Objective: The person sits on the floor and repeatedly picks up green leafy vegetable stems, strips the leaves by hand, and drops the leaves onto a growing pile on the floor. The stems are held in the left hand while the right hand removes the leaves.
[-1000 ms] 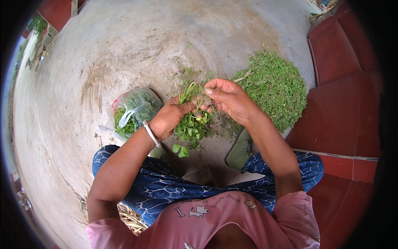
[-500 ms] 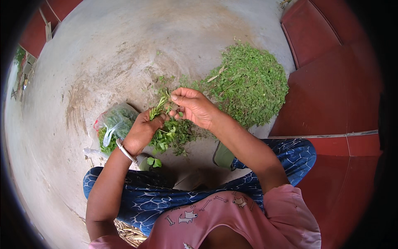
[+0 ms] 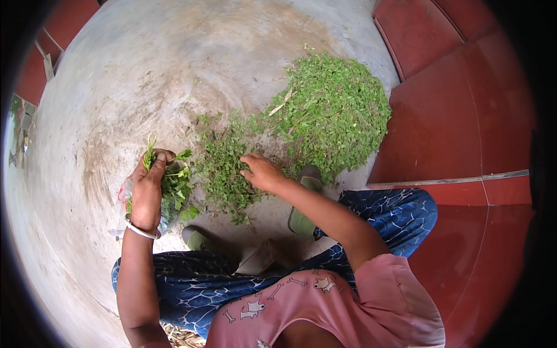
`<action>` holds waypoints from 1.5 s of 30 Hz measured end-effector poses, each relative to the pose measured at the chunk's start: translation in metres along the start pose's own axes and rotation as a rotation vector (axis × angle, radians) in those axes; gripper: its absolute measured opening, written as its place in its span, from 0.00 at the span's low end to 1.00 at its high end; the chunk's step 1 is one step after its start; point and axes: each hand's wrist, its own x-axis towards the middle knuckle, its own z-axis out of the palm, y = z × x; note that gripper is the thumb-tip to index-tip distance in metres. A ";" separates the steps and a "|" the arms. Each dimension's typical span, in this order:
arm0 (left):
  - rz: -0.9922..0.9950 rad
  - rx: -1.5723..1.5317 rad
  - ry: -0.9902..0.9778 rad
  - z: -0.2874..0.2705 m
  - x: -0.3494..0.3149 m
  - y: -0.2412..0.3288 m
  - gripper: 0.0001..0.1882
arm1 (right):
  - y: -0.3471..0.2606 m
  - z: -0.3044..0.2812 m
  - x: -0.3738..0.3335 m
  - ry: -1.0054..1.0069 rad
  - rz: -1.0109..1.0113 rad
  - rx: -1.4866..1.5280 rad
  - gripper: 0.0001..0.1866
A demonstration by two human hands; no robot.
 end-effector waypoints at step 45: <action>-0.133 0.279 -0.176 0.013 -0.016 -0.017 0.09 | -0.066 -0.098 0.022 -0.325 0.158 0.807 0.07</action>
